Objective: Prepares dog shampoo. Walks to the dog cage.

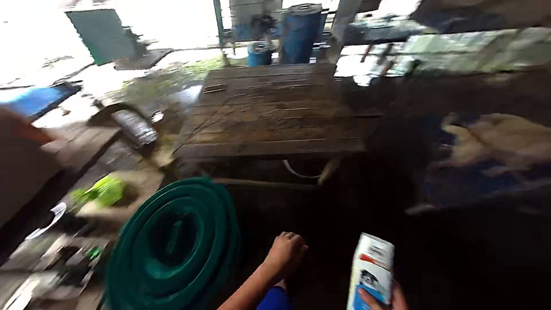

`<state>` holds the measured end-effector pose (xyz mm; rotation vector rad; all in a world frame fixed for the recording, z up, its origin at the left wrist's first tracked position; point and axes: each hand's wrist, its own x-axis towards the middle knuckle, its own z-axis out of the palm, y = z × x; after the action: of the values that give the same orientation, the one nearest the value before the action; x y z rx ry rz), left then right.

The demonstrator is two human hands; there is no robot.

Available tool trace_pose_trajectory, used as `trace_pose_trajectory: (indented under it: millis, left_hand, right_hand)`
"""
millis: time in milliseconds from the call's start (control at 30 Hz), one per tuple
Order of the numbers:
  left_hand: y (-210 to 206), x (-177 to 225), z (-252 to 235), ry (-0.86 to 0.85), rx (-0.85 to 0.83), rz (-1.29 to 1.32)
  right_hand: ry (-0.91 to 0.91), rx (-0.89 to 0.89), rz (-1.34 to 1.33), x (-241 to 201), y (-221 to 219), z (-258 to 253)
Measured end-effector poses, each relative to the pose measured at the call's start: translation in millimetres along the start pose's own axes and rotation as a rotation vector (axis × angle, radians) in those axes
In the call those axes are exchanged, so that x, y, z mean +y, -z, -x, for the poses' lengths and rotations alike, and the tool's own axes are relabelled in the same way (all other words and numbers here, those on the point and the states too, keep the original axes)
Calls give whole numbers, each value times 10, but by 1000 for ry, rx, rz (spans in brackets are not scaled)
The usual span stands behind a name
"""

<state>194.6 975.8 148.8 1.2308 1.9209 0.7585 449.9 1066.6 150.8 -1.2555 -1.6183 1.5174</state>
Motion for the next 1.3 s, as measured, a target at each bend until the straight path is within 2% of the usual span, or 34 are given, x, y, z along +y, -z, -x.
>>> trace_pose_trajectory:
  millis: [133,267,400,533,633,733,900,1033,1167,1300]
  left_hand:
    - [262,628,-899,-217,96,20]
    - [245,1164,-1604,-484,174,45]
    - [70,1623,-2253,-649,126,71]
    - [-194,1891,-2961,-738,46,-65]
    - [-287,2070,-3475,-719,-66,-153]
    - [-366,2145,-3929,-666,-132,-195]
    - [-616,2036,-4455,-645,151,-249]
    - [-585,1918,-4810,-534,351,-275]
    - [-373,1900,-5254,-411,466,-255]
    - [-69,1934,-5829,-325,461,-221]
  right_hand:
    - [64,155,-51,-376,40,-666]
    - [50,307,-97,-549,181,-1125]
    - [38,303,-62,-545,426,-1567]
    - [33,211,100,-426,795,-2129]
    - [104,128,245,-381,1146,-2612]
    - [83,1,300,-349,1497,-3098]
    - [0,-291,332,-441,1843,-3994]
    - [32,-479,335,-495,1818,-4741]
    - [86,-630,339,-590,1625,-5503]
    - [109,-642,330,-690,1382,-6193]
